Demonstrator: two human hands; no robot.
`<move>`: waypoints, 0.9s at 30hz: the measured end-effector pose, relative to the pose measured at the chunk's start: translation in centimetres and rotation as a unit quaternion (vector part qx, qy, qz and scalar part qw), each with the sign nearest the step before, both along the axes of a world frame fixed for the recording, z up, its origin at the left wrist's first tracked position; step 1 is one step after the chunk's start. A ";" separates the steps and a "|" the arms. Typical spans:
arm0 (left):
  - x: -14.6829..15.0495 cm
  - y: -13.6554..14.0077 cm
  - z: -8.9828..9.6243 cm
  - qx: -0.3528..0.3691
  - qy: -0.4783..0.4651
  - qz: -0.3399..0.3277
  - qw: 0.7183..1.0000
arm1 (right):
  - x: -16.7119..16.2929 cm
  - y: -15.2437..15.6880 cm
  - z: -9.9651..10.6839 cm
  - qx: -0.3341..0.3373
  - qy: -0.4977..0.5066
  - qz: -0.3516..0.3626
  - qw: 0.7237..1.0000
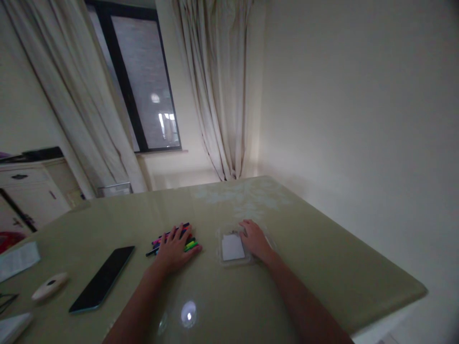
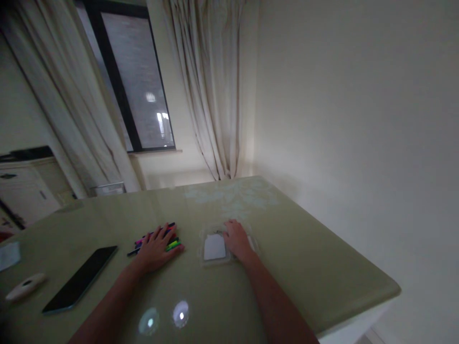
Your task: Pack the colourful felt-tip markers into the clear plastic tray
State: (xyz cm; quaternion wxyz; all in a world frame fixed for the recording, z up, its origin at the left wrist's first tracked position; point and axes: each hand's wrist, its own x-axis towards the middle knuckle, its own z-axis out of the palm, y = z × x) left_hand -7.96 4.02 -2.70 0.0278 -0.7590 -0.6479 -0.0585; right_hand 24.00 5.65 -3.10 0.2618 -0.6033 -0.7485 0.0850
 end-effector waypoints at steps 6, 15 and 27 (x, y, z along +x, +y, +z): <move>-0.1 -1.2 1.2 0.103 -0.072 -0.105 0.986 | -0.6 -0.5 -0.1 -0.007 0.027 0.040 0.999; 1.1 -1.9 1.4 0.088 -0.208 -0.189 0.956 | 0.0 -0.7 0.2 -0.005 0.030 0.059 0.998; 6.1 -3.3 4.2 -0.057 -0.653 -0.104 0.748 | -4.8 -3.9 3.5 -0.069 0.369 0.197 0.906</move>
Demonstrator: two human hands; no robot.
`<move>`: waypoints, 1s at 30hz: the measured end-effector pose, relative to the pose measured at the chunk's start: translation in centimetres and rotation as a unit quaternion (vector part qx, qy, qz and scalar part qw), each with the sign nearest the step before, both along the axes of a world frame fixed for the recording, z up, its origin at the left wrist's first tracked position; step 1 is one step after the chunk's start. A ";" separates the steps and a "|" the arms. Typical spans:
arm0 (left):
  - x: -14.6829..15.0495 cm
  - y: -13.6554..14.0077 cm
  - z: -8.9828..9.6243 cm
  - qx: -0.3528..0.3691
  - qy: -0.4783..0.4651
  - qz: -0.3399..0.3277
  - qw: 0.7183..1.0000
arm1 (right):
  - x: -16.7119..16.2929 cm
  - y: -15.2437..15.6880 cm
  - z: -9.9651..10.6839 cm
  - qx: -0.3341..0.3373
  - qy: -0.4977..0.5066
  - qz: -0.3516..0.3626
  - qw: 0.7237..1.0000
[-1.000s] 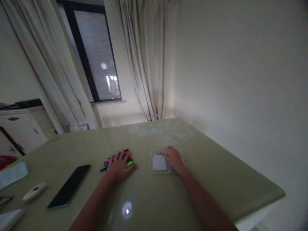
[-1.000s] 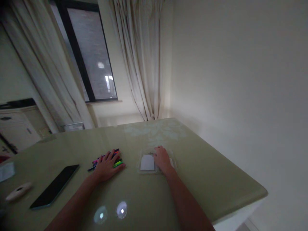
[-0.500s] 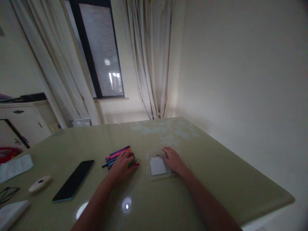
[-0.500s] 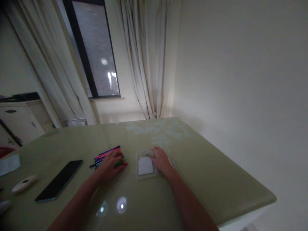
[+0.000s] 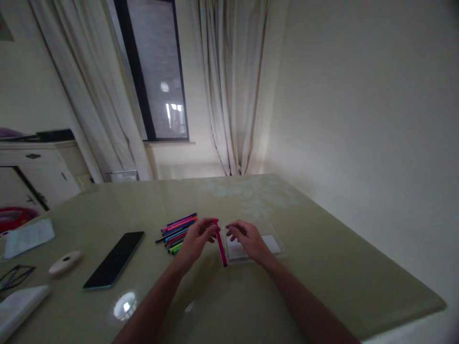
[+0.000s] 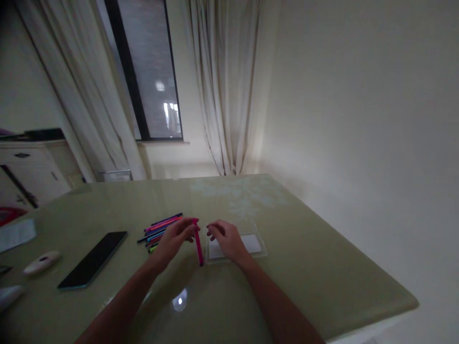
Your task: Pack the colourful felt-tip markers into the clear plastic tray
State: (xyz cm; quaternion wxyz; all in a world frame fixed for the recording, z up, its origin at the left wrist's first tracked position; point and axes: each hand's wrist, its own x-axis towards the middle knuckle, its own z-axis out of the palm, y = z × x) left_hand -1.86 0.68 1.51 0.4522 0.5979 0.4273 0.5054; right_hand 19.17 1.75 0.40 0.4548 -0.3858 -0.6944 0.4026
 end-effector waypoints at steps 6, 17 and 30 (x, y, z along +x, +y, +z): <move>1.5 -0.7 -0.2 -0.011 -0.034 0.034 0.999 | -1.2 -0.9 0.0 -0.069 0.102 0.076 0.990; 2.2 -0.7 -0.3 -0.029 -0.048 0.039 0.998 | -0.7 -0.9 0.3 -0.100 0.083 0.082 0.988; 0.9 -0.7 -3.3 0.067 0.234 -0.068 0.968 | 1.1 1.4 -1.1 -0.128 0.016 -0.093 0.987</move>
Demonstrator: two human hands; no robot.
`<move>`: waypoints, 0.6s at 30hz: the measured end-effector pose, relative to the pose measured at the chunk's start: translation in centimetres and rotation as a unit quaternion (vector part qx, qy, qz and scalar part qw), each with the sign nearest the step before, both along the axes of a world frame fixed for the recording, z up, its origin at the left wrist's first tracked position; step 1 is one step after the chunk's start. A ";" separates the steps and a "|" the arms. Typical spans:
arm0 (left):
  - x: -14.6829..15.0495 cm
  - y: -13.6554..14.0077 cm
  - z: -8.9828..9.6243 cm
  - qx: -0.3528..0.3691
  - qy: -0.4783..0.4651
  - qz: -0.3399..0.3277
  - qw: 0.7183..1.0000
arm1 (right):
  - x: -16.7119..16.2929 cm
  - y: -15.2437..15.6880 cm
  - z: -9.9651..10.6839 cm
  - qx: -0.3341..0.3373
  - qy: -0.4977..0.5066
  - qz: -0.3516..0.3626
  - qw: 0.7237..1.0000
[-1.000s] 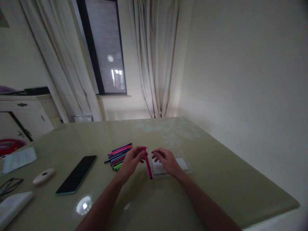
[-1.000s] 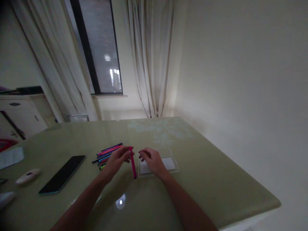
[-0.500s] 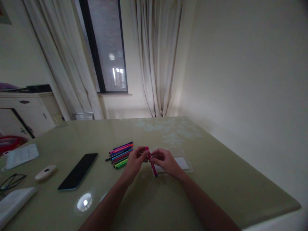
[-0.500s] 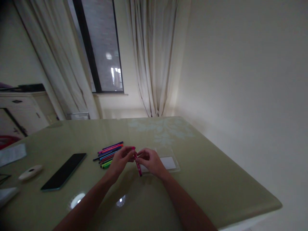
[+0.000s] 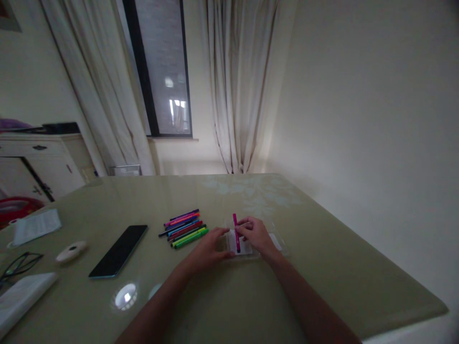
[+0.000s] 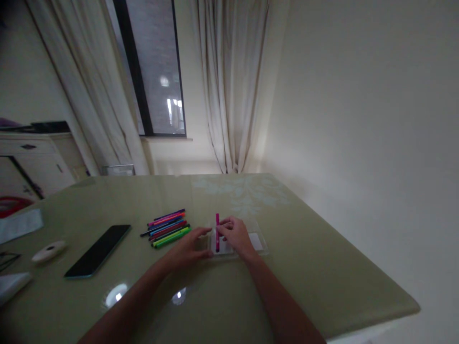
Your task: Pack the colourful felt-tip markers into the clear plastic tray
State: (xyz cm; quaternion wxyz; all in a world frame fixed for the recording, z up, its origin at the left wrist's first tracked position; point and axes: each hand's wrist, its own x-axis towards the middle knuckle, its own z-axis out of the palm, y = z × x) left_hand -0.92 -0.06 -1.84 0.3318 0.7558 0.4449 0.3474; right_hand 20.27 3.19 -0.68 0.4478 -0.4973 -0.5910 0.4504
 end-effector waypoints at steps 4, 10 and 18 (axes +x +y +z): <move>0.1 -0.2 -0.1 0.006 0.020 -0.029 0.999 | -0.4 -0.2 -0.7 -0.014 -0.023 0.019 0.999; 0.7 -0.2 -0.4 0.011 0.005 -0.028 1.000 | -1.1 -0.5 -0.9 0.011 -0.056 0.014 0.998; 0.9 -0.3 -0.4 0.044 0.036 -0.022 0.998 | -1.7 -0.4 -1.2 0.071 -0.170 0.011 0.983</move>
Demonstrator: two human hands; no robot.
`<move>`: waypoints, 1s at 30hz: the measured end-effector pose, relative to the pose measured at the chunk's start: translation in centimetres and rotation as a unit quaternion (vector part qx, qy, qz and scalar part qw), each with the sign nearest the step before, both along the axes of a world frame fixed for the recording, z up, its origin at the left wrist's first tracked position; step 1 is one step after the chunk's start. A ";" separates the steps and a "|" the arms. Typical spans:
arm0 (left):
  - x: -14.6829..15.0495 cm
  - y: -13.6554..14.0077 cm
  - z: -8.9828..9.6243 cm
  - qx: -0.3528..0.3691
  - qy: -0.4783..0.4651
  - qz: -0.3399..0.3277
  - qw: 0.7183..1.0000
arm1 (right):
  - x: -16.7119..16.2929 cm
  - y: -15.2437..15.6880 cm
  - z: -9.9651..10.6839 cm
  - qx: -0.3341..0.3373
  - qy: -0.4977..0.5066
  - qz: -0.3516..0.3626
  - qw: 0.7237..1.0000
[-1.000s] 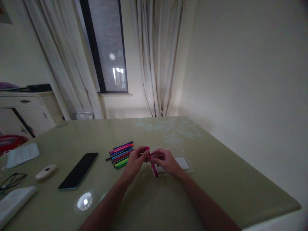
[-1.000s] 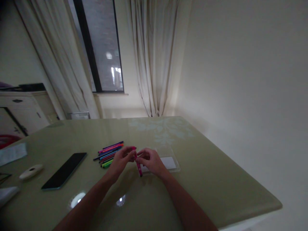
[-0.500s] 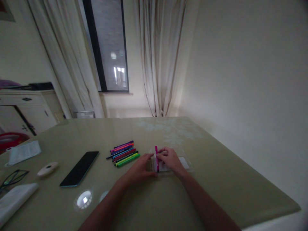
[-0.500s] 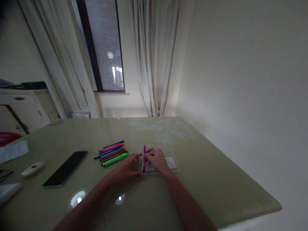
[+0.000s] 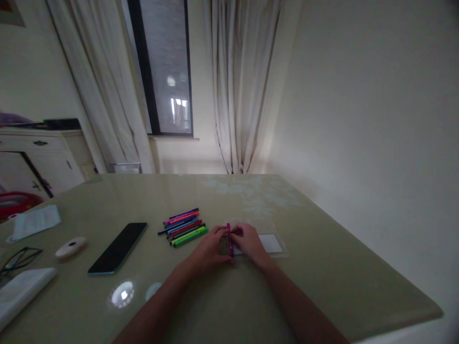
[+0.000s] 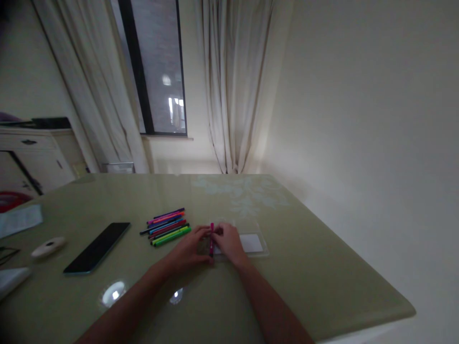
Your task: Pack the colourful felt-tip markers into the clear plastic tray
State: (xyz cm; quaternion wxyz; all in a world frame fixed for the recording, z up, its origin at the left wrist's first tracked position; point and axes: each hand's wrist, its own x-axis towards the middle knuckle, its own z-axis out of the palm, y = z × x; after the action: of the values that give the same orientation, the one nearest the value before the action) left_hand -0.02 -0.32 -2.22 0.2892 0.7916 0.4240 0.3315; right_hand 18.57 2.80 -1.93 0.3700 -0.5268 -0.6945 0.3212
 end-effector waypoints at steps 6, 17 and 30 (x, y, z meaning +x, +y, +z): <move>-0.5 0.3 0.7 -0.004 0.015 0.010 1.000 | 0.2 -0.1 -0.3 0.068 -0.096 0.000 0.993; -5.7 1.7 1.5 0.072 0.206 0.184 0.958 | 0.6 -0.4 1.3 0.119 -0.029 -0.054 0.991; -1.2 0.8 3.2 -0.105 -0.256 0.134 0.952 | -1.3 -1.3 1.2 -0.035 0.210 0.121 0.969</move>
State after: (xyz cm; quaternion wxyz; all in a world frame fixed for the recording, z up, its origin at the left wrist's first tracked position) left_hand -1.18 0.50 0.96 0.4225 0.5813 0.4698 0.5128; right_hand 17.31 1.54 -0.73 0.4472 -0.3718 -0.6480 0.4918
